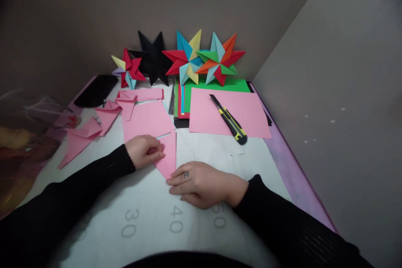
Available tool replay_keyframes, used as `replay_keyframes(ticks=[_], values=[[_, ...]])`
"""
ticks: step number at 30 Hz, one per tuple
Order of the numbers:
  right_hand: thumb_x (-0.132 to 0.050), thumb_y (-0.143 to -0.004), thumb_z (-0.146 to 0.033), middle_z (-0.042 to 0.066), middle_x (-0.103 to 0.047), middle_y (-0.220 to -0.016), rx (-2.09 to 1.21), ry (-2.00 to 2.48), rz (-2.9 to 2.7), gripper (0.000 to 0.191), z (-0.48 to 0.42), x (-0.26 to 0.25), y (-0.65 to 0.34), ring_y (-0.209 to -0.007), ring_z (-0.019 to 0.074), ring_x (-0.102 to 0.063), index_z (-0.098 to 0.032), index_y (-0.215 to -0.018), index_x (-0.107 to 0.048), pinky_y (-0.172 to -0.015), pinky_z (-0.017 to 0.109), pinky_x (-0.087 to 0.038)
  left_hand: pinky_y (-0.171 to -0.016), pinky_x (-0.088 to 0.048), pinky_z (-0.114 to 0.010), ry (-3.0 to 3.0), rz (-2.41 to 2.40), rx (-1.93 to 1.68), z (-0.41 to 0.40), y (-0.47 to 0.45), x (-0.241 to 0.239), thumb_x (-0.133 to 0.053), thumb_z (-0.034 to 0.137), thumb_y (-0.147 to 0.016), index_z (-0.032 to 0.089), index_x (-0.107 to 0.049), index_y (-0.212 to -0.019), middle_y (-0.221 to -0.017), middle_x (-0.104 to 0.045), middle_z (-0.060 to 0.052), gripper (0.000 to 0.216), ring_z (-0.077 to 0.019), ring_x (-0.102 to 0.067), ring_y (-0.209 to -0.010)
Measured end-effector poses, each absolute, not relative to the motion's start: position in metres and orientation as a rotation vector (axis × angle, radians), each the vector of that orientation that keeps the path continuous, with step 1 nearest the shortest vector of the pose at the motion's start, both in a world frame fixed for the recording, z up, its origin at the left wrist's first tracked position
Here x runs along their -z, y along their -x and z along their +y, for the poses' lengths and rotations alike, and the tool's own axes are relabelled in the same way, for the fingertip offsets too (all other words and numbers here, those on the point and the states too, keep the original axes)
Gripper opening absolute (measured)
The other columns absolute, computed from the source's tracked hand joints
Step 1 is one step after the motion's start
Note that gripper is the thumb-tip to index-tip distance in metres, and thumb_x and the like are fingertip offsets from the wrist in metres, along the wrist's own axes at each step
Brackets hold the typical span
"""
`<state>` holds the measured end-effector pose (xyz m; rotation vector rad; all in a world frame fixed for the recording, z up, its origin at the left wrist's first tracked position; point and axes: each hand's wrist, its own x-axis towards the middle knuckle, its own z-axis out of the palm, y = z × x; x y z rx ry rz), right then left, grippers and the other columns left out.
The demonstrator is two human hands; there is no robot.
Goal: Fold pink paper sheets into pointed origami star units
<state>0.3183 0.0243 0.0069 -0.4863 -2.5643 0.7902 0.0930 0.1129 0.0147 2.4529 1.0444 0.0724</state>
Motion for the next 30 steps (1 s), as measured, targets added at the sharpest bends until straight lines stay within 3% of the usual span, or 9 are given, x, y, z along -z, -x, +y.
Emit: replay_keyframes(ticks=[5,11,21,30], values=[[-0.051,-0.079,-0.013,0.008,-0.066,-0.108,-0.865,0.467,-2.495,0.029,0.0235,-0.0103,-0.3189,-0.108,0.0164,-0.056,-0.014,-0.106,-0.061,-0.093,0.035,-0.046,-0.062,-0.035,-0.026,-2.454,1.073,-0.063,0.111,-0.0943,-0.0174,-0.053,0.038,-0.078,0.018,-0.057,-0.063,-0.059,-0.054,0.0,0.025,-0.0157,-0.05,-0.063],[-0.043,-0.08,-0.005,0.014,-0.046,-0.133,-0.752,0.694,-2.54,0.04,0.02,-0.0117,-0.3194,-0.117,0.0167,-0.048,-0.012,-0.118,-0.053,-0.093,0.033,-0.046,-0.06,-0.035,-0.025,-2.44,1.071,-0.077,0.11,-0.0952,-0.0194,-0.053,0.037,-0.077,0.018,-0.053,-0.06,-0.058,-0.053,0.001,0.025,-0.0152,-0.049,-0.062],[-0.045,-0.074,-0.001,0.013,-0.056,-0.119,-0.626,0.564,-2.668,0.042,0.0216,-0.0077,-0.3226,-0.106,0.0186,-0.052,-0.014,-0.111,-0.058,-0.084,0.035,-0.048,-0.059,-0.034,-0.026,-2.441,1.08,-0.07,0.1096,-0.0957,-0.0196,-0.053,0.035,-0.077,0.018,-0.054,-0.061,-0.059,-0.052,0.001,0.023,-0.0147,-0.048,-0.062],[-0.045,-0.069,-0.001,0.008,-0.05,-0.129,-0.791,0.527,-2.655,0.041,0.0246,-0.0102,-0.3269,-0.112,0.0182,-0.05,-0.021,-0.1,-0.064,-0.089,0.036,-0.045,-0.06,-0.034,-0.026,-2.439,1.076,-0.071,0.1103,-0.0953,-0.0193,-0.052,0.036,-0.077,0.018,-0.054,-0.06,-0.06,-0.053,0.001,0.024,-0.0147,-0.049,-0.062]])
